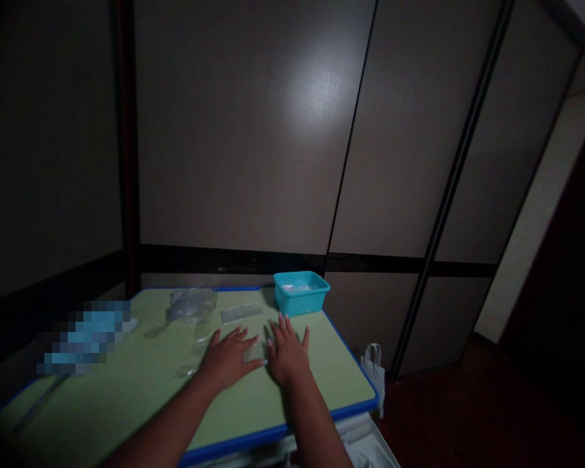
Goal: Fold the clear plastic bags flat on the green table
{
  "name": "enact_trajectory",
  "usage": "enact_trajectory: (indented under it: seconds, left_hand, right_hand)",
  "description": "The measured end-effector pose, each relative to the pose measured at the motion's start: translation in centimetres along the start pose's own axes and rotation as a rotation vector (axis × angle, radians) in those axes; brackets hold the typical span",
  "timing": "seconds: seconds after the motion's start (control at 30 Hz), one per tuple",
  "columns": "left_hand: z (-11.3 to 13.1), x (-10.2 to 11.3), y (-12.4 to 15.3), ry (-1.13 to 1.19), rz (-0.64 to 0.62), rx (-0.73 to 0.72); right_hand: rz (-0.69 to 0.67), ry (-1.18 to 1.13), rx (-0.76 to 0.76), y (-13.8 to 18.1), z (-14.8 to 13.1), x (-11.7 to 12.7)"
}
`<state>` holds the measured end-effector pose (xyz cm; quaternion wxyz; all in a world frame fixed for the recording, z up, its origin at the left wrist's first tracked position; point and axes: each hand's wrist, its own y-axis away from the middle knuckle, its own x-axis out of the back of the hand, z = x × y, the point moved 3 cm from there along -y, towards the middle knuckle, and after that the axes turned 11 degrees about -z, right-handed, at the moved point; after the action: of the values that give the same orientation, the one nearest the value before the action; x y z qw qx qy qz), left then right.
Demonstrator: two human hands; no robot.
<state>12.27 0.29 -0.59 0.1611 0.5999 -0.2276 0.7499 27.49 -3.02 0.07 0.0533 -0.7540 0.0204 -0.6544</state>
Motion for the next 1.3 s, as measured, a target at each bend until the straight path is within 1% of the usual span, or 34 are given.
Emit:
enact_trajectory:
  seconds: [0.07,0.17,0.23,0.3,0.37,0.43,0.53,0.6,0.67,0.8,0.9,1.0,1.1,1.17,1.23,1.3]
  left_hand:
    - [0.0,0.1,0.0,0.009,-0.002,0.001]
    - [0.1,0.3,0.1,0.013,-0.009,-0.002]
    - [0.1,0.3,0.2,0.01,-0.011,-0.004]
    - [0.1,0.3,0.2,0.008,-0.011,-0.007]
    - [0.1,0.2,0.1,0.005,-0.008,-0.011]
    - [0.1,0.2,0.0,0.003,-0.003,-0.011]
    - [0.2,0.2,0.0,-0.002,-0.001,-0.01]
    - [0.2,0.2,0.0,-0.003,-0.007,-0.008]
    - [0.2,0.1,0.1,-0.004,-0.009,-0.005]
    - [0.0,-0.1,0.1,-0.007,0.015,-0.004]
    - [0.0,0.0,0.1,-0.013,0.041,-0.015]
    - [0.2,0.6,0.3,-0.027,0.09,-0.03]
    - [0.2,1.9,0.9,-0.026,0.186,-0.034]
    - [-0.3,2.9,1.5,-0.003,0.236,-0.019]
    - [-1.2,3.7,2.3,0.033,0.244,-0.011]
    - [-2.6,4.2,3.3,0.064,0.21,-0.03]
  right_hand:
    - [-0.07,0.012,0.024,0.0,-0.2,-0.4]
    - [-0.143,0.047,0.012,0.1,0.2,-1.0]
    - [-0.169,0.055,-0.022,0.1,0.8,-1.3]
    - [-0.181,0.058,-0.09,0.2,1.4,-1.5]
    - [-0.164,0.061,-0.171,0.2,1.9,-1.4]
    - [-0.096,0.079,-0.226,0.1,1.9,-1.0]
    - [0.036,0.117,-0.223,-0.6,1.2,0.2]
    - [0.043,0.11,-0.179,-1.3,0.5,0.6]
    - [-0.019,0.089,-0.124,-1.9,0.0,0.4]
    - [-0.191,0.098,-0.072,-2.2,-0.1,-1.1]
    - [-0.219,0.102,-0.056,-1.9,0.1,-1.6]
    - [-0.242,0.105,-0.069,-1.6,0.0,-1.3]
    - [-0.266,0.116,-0.092,-1.2,-0.5,-0.7]
    - [-0.259,0.117,-0.098,-1.1,-0.7,-0.4]
    - [-0.25,0.111,-0.094,-1.0,-0.8,-0.3]
    - [-0.247,0.102,-0.089,-1.0,-0.7,-0.4]
